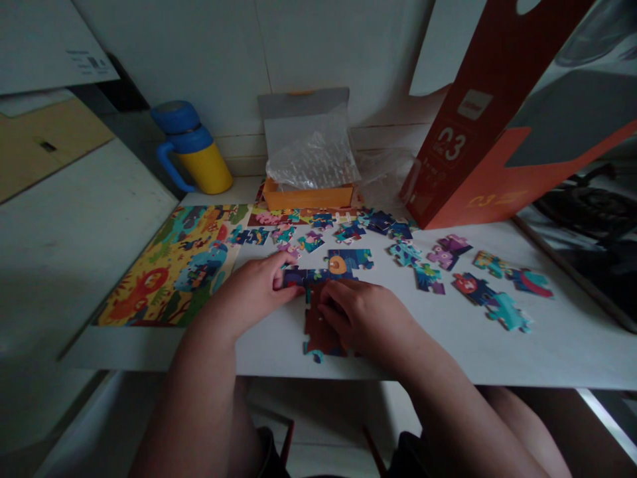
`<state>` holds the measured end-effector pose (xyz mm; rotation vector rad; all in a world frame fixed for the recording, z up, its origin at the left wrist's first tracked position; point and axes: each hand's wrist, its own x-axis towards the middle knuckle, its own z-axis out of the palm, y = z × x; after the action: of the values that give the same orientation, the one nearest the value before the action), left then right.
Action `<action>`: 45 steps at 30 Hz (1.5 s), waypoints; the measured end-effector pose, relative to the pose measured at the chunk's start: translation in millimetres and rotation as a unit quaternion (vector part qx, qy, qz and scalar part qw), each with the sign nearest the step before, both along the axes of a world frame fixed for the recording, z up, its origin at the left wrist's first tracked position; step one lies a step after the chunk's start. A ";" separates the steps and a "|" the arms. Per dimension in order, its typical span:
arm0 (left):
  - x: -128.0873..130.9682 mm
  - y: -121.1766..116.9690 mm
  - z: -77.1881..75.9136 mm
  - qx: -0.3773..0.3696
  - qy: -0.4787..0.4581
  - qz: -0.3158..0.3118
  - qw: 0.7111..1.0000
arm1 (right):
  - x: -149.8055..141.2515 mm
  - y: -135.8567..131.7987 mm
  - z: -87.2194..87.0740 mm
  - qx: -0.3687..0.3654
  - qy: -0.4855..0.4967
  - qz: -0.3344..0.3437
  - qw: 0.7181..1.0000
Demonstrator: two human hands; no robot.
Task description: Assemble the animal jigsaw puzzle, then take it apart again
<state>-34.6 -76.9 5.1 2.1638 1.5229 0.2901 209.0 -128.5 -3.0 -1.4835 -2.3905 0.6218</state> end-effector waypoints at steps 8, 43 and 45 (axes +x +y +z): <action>0.7 1.4 1.5 -0.014 0.009 -0.007 1.000 | -2.9 -0.1 4.7 -0.011 -0.008 -0.002 1.000; -19.1 9.4 -3.8 0.089 0.122 0.142 0.978 | 0.1 -1.6 4.7 0.012 -0.004 0.002 1.000; -19.8 10.0 -4.6 0.089 0.122 0.138 0.979 | 0.9 -1.1 2.8 0.015 -0.004 0.003 1.000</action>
<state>-54.3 -66.9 0.5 2.1849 2.0104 0.2680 209.8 -129.6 -0.2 -1.4709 -2.4006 0.5788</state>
